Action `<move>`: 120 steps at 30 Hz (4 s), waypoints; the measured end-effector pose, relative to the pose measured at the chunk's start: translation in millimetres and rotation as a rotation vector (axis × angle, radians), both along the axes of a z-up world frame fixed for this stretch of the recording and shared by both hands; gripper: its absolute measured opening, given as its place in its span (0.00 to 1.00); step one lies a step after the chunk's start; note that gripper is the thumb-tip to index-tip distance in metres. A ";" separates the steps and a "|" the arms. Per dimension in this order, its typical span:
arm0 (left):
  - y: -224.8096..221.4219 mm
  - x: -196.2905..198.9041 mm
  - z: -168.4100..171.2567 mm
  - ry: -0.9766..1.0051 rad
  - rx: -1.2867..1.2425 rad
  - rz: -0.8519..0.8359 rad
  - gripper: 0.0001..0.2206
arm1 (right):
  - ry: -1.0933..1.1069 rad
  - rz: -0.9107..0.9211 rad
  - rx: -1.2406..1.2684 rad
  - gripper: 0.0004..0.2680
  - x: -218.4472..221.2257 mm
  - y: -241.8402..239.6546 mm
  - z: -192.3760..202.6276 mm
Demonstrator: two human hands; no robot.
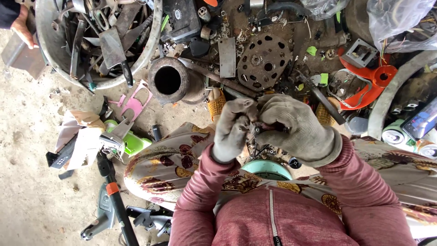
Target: Dismantling a motor component or electronic part using a screwdriver and pliers.
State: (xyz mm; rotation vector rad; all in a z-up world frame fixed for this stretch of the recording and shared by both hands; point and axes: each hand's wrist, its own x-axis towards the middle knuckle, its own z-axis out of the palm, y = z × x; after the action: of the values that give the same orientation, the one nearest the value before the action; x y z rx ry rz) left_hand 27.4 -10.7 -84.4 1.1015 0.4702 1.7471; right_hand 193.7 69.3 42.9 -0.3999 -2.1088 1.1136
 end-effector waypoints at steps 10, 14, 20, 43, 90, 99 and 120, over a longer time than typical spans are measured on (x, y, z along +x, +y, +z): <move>-8.0 9.2 34.7 -0.116 -0.220 -0.037 0.15 | -0.024 -0.080 -0.281 0.11 13.9 -3.0 -51.4; 2.9 -9.4 72.7 0.309 -0.165 0.042 0.15 | 0.228 0.030 -0.996 0.07 15.9 -4.1 -39.0; 7.8 -19.8 67.1 0.885 -0.046 0.259 0.21 | 0.047 -0.022 -0.892 0.07 19.0 -8.2 -29.6; 16.7 -17.8 41.2 0.385 -0.048 0.004 0.30 | -0.002 -0.154 -0.004 0.13 -8.0 -13.0 -16.3; 37.1 -45.9 -34.4 0.536 -0.106 -0.072 0.13 | 0.049 0.290 -0.014 0.02 16.2 46.5 -135.7; 19.7 -95.8 -17.8 0.224 -0.297 0.307 0.11 | -1.225 -0.373 -0.460 0.21 -82.6 99.7 -187.4; 36.5 -49.4 -16.9 -0.738 -0.415 -0.301 0.09 | -1.338 -0.430 0.099 0.21 91.9 127.7 -236.7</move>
State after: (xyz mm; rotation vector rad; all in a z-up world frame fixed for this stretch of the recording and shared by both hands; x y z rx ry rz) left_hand -22.0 25.7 -101.3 0.1815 0.1729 1.5547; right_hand 285.5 197.1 -193.8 -1.8244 -2.8628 0.4355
